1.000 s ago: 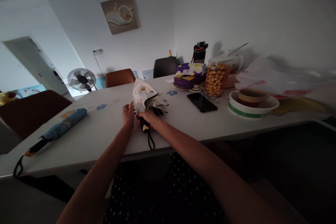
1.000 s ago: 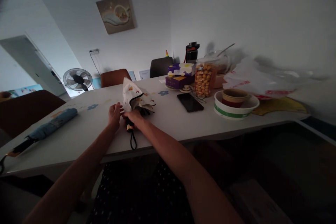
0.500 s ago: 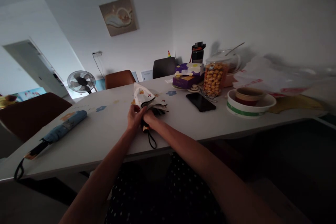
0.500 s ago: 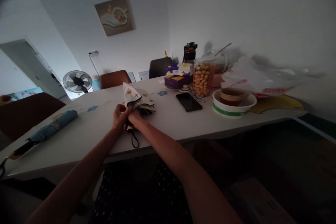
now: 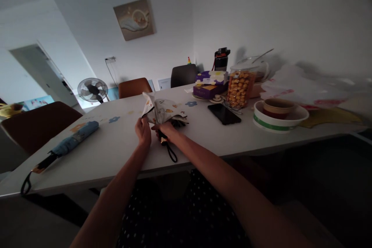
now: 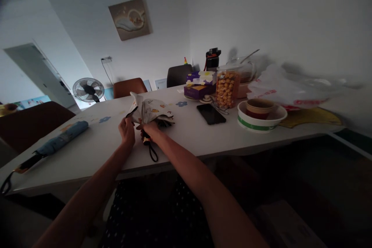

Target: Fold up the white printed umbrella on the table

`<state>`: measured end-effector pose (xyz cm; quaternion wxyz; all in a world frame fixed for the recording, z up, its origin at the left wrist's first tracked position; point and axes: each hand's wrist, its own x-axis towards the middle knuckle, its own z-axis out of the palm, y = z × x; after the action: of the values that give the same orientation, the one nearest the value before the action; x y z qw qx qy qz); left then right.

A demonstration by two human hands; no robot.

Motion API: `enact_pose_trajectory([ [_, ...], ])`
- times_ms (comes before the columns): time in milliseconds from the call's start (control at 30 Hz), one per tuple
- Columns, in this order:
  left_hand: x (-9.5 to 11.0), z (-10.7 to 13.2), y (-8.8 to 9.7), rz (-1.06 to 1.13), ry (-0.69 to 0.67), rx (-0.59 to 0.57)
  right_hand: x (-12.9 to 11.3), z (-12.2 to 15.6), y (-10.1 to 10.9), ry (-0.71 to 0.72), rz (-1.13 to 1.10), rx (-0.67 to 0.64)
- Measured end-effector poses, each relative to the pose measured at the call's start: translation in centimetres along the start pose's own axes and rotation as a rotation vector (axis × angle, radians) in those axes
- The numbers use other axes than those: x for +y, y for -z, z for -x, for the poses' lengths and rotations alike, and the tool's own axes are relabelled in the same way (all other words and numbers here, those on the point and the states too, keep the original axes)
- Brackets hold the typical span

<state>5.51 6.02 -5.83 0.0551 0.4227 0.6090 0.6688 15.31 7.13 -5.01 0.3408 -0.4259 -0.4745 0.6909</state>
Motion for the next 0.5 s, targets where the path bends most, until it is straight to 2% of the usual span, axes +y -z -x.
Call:
enact_pose_trajectory([
  [133,-0.1,-0.2,0.0,0.101,0.089,0.053,-0.5,0.2,0.5,-0.013,-0.097,-0.09],
  [300,-0.2,-0.4,0.1,0.139,0.119,0.1,-0.7,-0.3,1.3,0.034,-0.206,-0.261],
  [400,-0.1,-0.5,0.1,0.141,0.147,0.096,-0.8,-0.3,1.7,0.012,-0.21,-0.248],
  [500,0.0,-0.5,0.0,0.169,0.18,0.088,-1.1,-0.1,1.9,-0.004,-0.21,-0.167],
])
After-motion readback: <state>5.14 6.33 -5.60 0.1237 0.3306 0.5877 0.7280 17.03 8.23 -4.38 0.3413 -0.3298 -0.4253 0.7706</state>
